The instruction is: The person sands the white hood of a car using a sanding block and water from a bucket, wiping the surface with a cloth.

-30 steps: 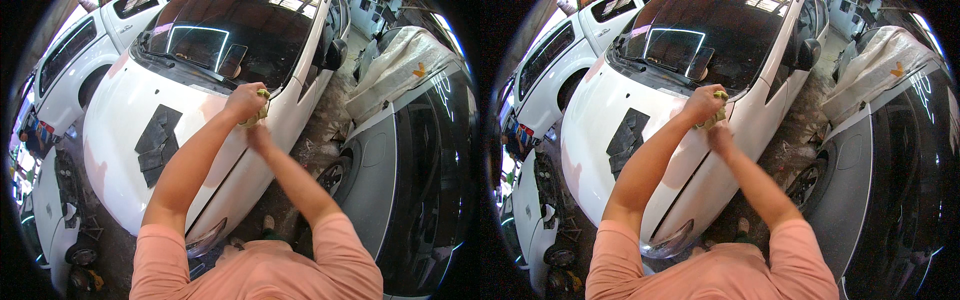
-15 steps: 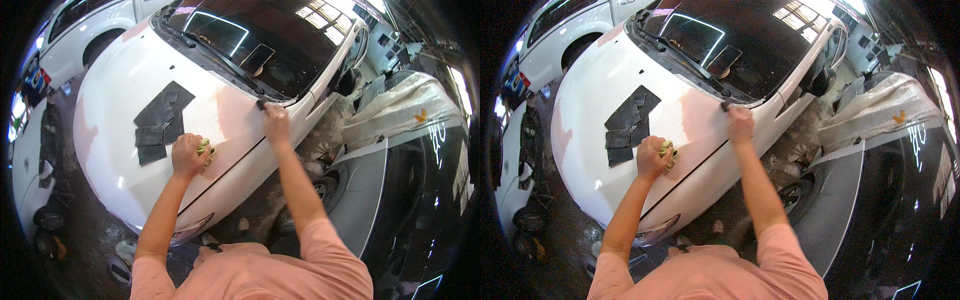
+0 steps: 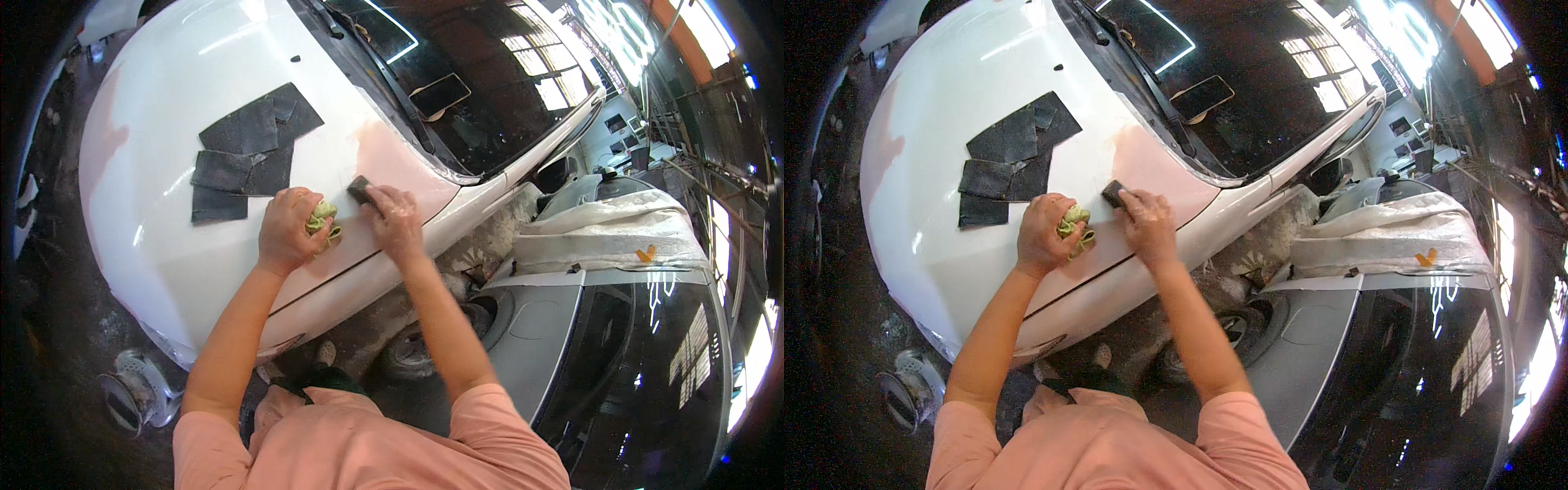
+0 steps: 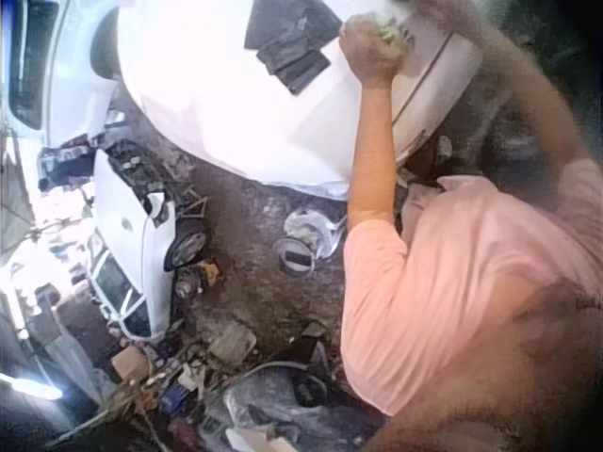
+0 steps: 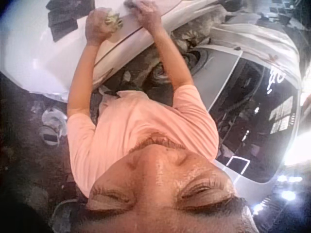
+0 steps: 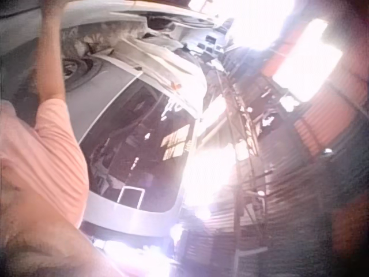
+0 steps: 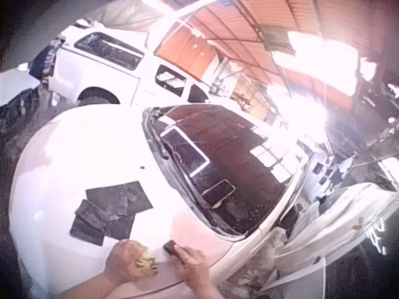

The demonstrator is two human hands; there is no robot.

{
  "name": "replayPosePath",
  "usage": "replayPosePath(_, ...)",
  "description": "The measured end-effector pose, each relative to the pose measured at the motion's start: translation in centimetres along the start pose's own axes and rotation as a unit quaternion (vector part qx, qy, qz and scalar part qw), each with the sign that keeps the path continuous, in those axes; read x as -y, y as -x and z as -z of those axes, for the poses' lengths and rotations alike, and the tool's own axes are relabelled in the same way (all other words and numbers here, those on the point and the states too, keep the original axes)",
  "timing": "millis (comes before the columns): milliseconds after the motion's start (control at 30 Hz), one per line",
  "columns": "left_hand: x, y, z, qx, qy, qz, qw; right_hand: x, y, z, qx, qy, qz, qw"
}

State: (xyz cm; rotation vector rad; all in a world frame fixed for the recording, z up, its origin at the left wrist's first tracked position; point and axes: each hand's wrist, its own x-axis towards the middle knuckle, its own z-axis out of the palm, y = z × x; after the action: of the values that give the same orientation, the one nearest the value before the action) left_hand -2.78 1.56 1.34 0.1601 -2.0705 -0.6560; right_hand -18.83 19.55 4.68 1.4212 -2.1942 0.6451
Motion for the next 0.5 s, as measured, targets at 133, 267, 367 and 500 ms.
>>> replayPosePath(133,-0.4,-0.1,-0.1,-0.005,0.012,0.019,1.0,-9.9,-1.0,5.3,-0.034,0.086,-0.11,0.99)
replayPosePath(267,-0.9,-0.1,-0.6,0.01,0.013,0.023,1.0,-6.1,0.7,1.3,-0.032,0.001,-0.051,0.998)
replayPosePath(367,0.5,0.2,0.6,0.012,-0.004,0.033,0.999,0.7,-0.9,0.7,0.055,-0.02,-0.019,0.998)
replayPosePath(500,-0.8,0.6,-0.3,0.017,0.008,0.049,0.999,-10.9,-1.2,4.8,0.017,-0.012,-0.066,0.998)
